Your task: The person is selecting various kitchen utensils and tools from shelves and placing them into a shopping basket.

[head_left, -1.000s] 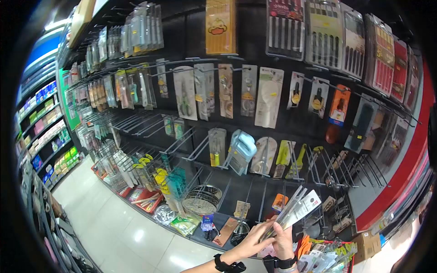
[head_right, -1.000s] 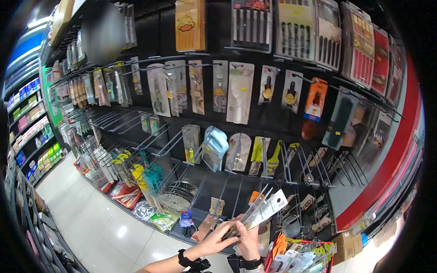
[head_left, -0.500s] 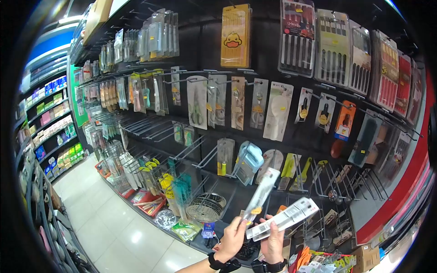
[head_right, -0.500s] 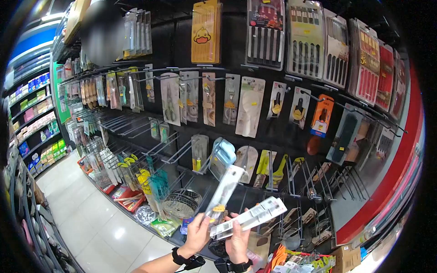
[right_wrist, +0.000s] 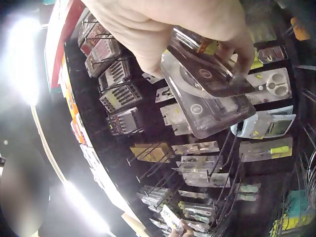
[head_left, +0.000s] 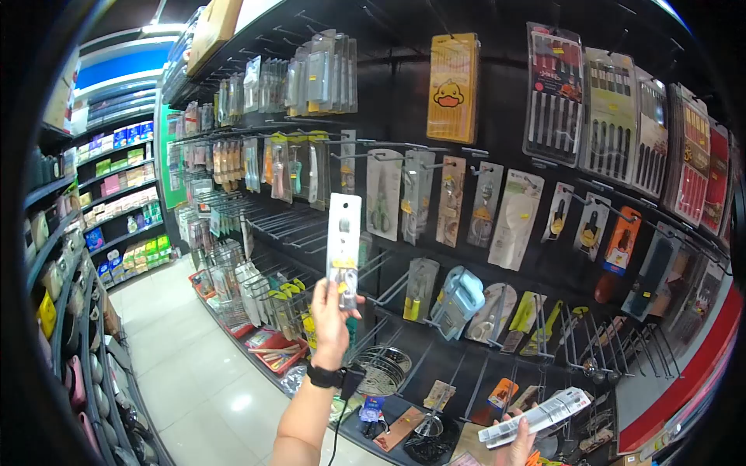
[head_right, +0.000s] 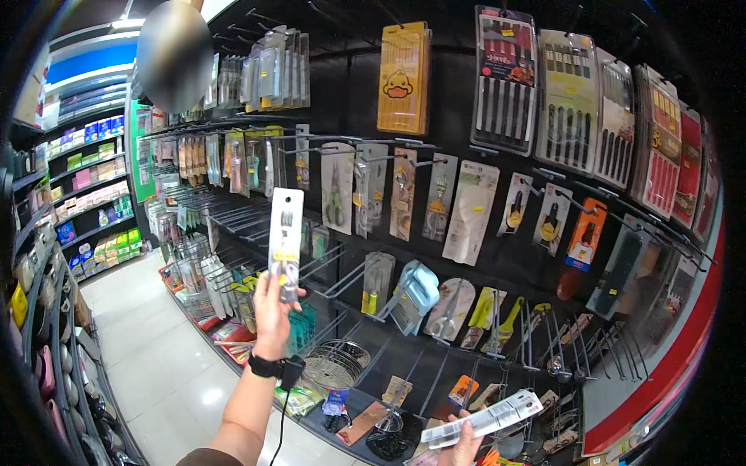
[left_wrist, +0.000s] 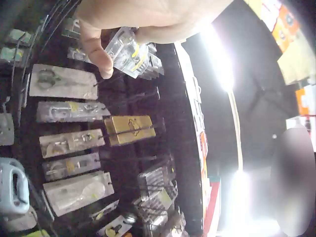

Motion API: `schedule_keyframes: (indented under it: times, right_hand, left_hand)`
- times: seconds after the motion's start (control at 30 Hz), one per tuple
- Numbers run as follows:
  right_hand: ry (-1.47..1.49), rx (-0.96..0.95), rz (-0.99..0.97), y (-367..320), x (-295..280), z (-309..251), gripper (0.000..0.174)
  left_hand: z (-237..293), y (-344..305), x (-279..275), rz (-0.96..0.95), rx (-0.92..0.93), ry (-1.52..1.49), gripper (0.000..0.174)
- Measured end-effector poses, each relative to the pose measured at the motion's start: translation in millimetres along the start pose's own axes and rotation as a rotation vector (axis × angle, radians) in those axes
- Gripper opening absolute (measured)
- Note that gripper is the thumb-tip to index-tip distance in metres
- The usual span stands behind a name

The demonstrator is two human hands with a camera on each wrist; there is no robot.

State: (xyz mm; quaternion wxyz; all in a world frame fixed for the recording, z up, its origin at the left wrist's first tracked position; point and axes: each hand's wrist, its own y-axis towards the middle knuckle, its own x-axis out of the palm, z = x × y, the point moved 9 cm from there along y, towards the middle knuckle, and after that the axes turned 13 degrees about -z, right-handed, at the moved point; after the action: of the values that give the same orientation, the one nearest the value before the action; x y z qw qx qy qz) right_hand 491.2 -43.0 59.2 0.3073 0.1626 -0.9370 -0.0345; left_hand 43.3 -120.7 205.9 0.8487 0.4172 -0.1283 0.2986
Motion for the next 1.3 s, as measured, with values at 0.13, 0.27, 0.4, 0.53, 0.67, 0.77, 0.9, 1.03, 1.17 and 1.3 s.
schedule_keyframes:
  times: [0.13, 0.27, 0.4, 0.53, 0.67, 0.77, 0.9, 1.03, 1.17, 1.3]
  right_hand:
    - [-0.113, 0.052, 0.012, -1.1, 5.0, 0.0, 0.045]
    - [-0.213, 0.026, -0.006, 6.7, 7.2, 6.7, 0.043]
    - [-0.186, 0.127, 0.048, 5.0, 18.4, 12.1, 0.037]
    - [-0.242, 0.104, -0.009, 10.0, 19.2, 16.4, 0.036]
    - [-0.18, 0.107, 0.013, 13.6, 16.4, 20.9, 0.037]
    - [-0.499, -0.037, -0.126, 21.2, 5.7, 27.7, 0.048]
    - [-0.466, -0.033, -0.124, 25.6, -1.9, 35.1, 0.064]
    - [-0.538, -0.045, -0.142, 26.8, -8.7, 39.0, 0.059]
    - [-0.058, 0.124, 0.12, 21.3, 6.7, 32.8, 0.05]
    - [-0.145, 0.112, 0.114, 22.1, 10.3, 27.5, 0.047]
  left_hand:
    - [14.5, 53.2, -38.0, 0.042, 0.039, 0.005, 0.024]
    - [27.1, 98.7, -67.9, 0.105, 0.084, -0.045, 0.027]
    - [46.6, 131.0, -78.7, 0.111, 0.135, -0.099, 0.025]
    - [56.4, 170.7, -81.5, 0.079, 0.145, -0.093, 0.025]
    - [66.5, 204.9, -83.5, 0.038, 0.154, -0.081, 0.024]
    - [64.1, 219.5, -89.3, 0.083, 0.085, -0.095, 0.023]
    - [64.8, 223.9, -95.0, 0.153, 0.03, -0.112, 0.025]
    - [58.5, 233.6, -97.3, 0.2, -0.052, -0.146, 0.025]
    - [33.5, 252.9, -97.3, 0.197, -0.117, -0.132, 0.023]
    - [-2.7, 278.0, -87.7, 0.208, -0.201, -0.121, 0.023]
